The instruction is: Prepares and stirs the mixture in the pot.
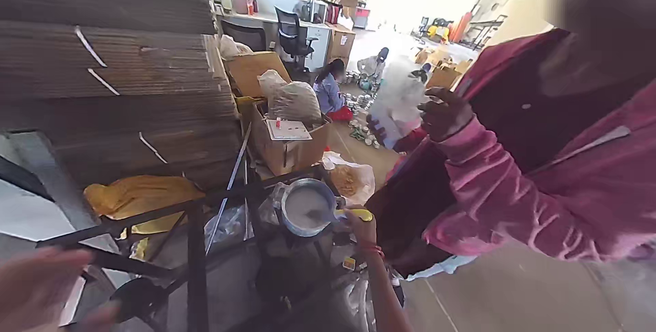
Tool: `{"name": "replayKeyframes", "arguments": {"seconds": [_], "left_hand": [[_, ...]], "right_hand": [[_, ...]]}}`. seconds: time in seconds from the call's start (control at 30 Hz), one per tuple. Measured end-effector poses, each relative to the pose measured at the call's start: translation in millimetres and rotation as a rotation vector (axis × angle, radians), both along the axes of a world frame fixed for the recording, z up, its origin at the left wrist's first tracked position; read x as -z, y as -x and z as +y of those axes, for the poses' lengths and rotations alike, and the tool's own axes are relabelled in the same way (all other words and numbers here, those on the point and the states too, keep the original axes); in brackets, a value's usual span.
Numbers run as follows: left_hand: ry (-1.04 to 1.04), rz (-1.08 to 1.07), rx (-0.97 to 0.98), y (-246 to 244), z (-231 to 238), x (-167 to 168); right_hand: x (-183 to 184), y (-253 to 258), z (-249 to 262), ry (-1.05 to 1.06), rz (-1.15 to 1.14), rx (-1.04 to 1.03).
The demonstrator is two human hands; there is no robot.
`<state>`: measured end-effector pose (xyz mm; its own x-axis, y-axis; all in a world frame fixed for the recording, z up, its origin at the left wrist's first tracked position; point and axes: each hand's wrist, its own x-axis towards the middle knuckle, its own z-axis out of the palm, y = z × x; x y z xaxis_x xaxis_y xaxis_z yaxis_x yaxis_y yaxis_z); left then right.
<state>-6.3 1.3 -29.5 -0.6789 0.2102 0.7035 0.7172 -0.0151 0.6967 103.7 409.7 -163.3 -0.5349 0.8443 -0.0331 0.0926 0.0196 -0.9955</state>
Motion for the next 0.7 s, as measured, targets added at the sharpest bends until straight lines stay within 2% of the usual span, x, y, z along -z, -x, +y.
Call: {"name": "replayKeyframes", "arguments": {"seconds": [0.1,0.2,0.27,0.33,0.47,0.63,0.7], "left_hand": [[-0.088,-0.432,0.054,-22,21,44],[-0.071,-0.594,0.022,-38,22,71],[-0.046,-0.611,0.004,-41,16,79],[-0.028,-0.572,-0.014,-41,11,84],[-0.002,-0.494,-0.002,-38,10,86],[0.076,-0.414,0.007,-42,15,88],[0.117,-0.397,-0.014,-44,16,88]], "right_hand": [[15,12,2,-0.055,0.066,0.038],[13,16,-6,0.003,0.078,-0.098],[3,6,-9,0.038,0.04,-0.15],[-3,0,-5,0.016,0.014,-0.097],[16,12,-1,-0.052,0.075,0.014],[12,10,-12,0.014,0.063,-0.134],[5,0,-7,0.002,0.036,-0.112]]}}
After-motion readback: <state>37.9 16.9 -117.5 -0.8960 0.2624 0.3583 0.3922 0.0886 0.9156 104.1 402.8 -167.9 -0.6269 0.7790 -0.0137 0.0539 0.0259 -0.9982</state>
